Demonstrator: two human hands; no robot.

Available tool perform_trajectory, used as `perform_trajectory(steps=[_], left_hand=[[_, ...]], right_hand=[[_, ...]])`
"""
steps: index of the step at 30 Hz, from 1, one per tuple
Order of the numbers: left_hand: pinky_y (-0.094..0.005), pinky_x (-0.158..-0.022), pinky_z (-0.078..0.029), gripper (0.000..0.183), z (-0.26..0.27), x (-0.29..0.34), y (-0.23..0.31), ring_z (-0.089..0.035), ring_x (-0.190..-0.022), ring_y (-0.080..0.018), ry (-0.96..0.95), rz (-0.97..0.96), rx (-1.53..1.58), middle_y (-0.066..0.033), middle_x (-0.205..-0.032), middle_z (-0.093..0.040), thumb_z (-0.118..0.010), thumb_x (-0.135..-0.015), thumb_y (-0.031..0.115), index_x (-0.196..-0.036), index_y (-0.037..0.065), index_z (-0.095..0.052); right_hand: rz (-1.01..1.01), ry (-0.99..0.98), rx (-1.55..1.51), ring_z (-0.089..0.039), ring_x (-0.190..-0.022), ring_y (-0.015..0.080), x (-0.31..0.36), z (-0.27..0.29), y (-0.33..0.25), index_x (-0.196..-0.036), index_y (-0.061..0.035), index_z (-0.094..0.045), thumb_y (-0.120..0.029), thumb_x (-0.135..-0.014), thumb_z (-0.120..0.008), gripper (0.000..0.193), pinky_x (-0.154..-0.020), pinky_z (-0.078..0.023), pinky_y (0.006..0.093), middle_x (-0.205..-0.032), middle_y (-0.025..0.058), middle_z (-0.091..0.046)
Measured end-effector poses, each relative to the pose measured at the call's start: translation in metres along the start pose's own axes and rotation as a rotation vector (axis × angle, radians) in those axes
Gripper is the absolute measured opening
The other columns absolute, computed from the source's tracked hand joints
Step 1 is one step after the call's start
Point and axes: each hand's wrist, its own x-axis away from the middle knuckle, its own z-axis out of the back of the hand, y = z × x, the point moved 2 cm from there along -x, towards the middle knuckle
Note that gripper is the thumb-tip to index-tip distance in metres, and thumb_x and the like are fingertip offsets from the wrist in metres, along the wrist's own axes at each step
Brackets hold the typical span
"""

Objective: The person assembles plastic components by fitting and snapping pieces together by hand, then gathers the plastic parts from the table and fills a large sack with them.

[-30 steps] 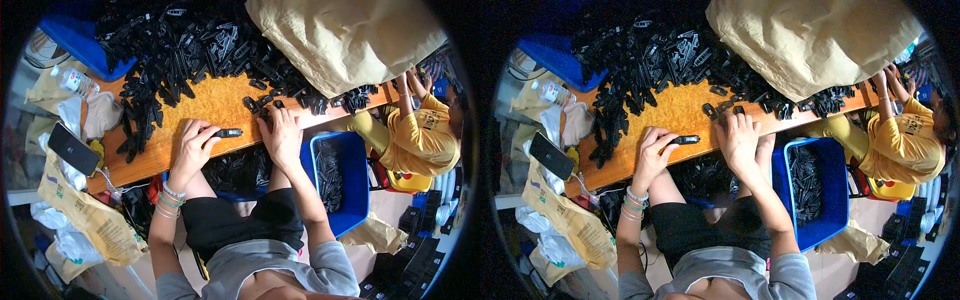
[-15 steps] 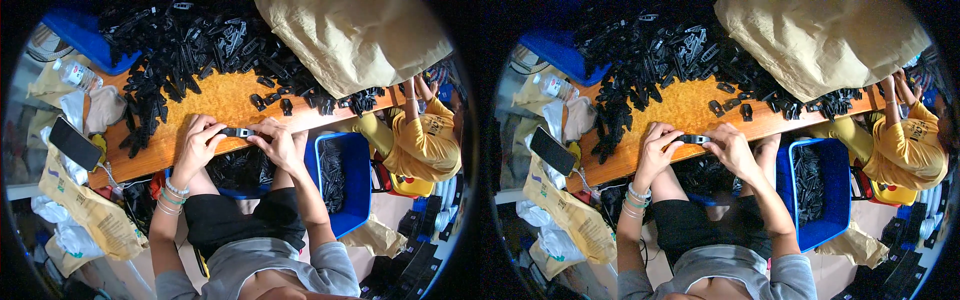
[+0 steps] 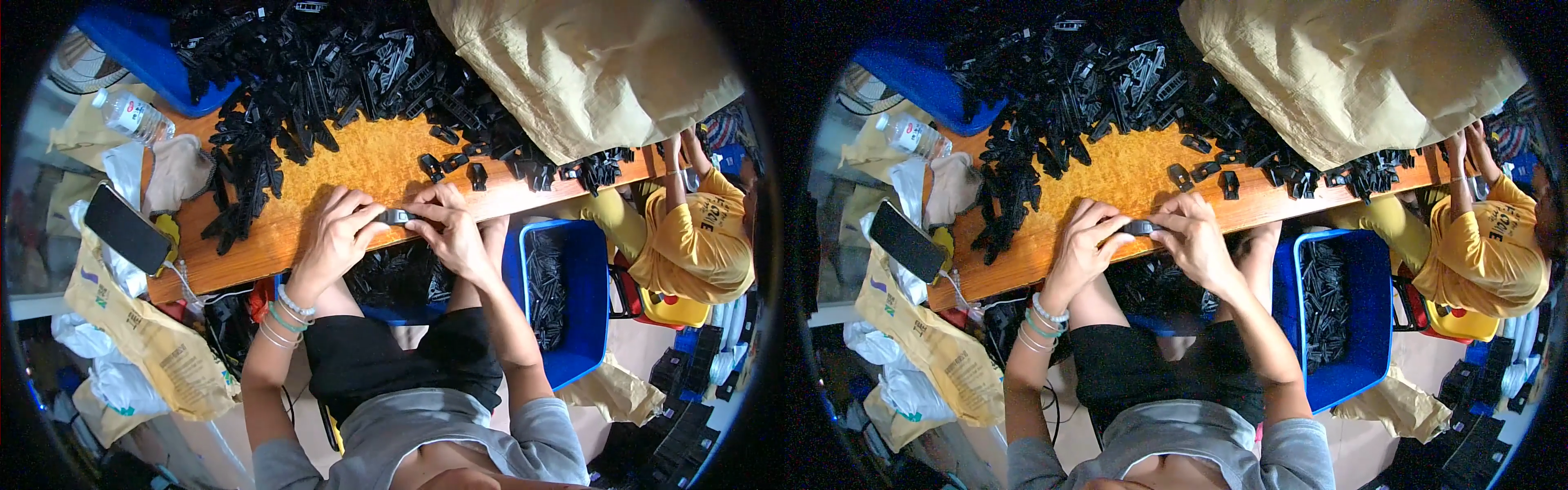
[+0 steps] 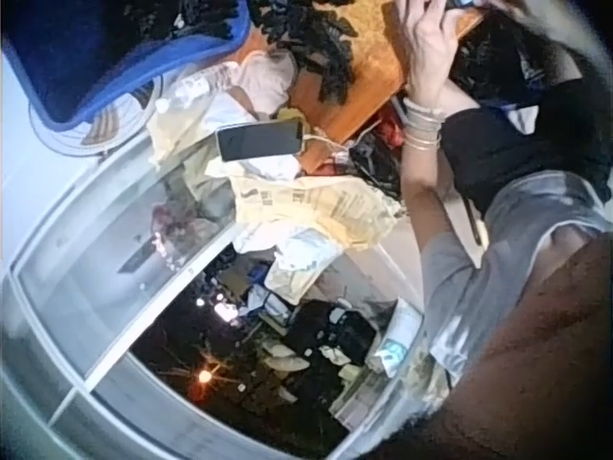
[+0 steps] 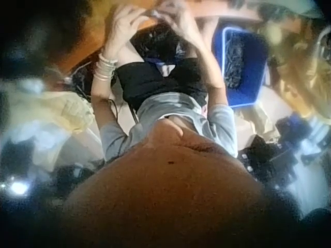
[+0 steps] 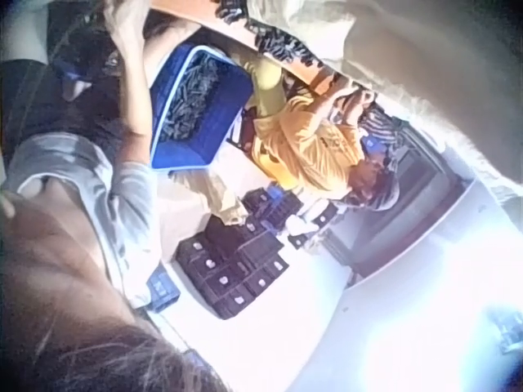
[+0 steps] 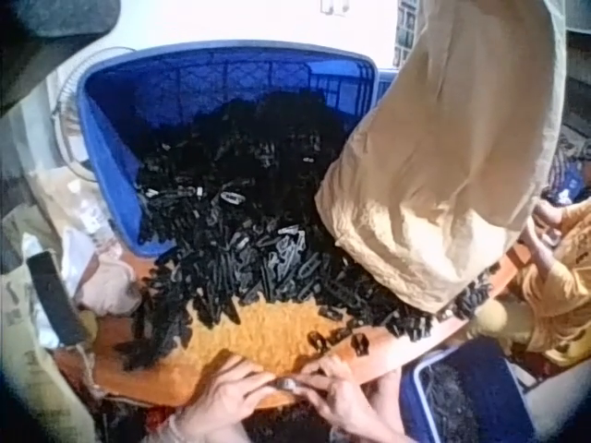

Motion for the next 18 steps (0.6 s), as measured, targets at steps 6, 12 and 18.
perform_trajectory(steps=[6,12,18], left_hand=[[-0.0374,-0.080,-0.046,0.030,0.029,-0.037,-0.034,-0.054,-0.093,-0.0279,0.035,-0.062,-0.476,-0.0141,-0.098,-0.056,-0.064,-0.075,0.003,-0.105,-0.001,-0.066],[-0.0370,-0.078,-0.047,0.025,0.028,-0.055,-0.035,-0.055,-0.091,-0.0284,-0.006,-0.248,-0.575,-0.0150,-0.102,-0.056,-0.058,-0.076,-0.005,-0.101,-0.004,-0.059],[-0.0300,-0.066,-0.052,0.024,0.010,-0.004,-0.003,-0.064,-0.075,-0.0207,0.243,0.231,0.377,-0.0144,-0.099,-0.058,-0.059,-0.083,-0.009,-0.107,-0.004,-0.059]], right_hand=[[-0.012,-0.045,-0.010,-0.058,-0.092,0.0325,-0.005,0.029,-0.005,-0.104,-0.0019,-0.068,-0.017,-0.073,-0.076,0.035,-0.085,-0.046,0.0419,-0.095,0.0129,-0.062],[0.074,0.250,0.670,-0.053,-0.092,0.0298,-0.037,0.000,0.013,-0.101,-0.0029,-0.067,-0.011,-0.074,-0.073,0.029,-0.078,-0.045,0.0393,-0.104,0.0105,-0.058],[0.101,0.298,0.479,-0.057,-0.084,0.0278,-0.029,0.003,0.011,-0.100,-0.0031,-0.065,-0.002,-0.077,-0.068,0.023,-0.073,-0.048,0.0385,-0.097,0.0102,-0.059]])
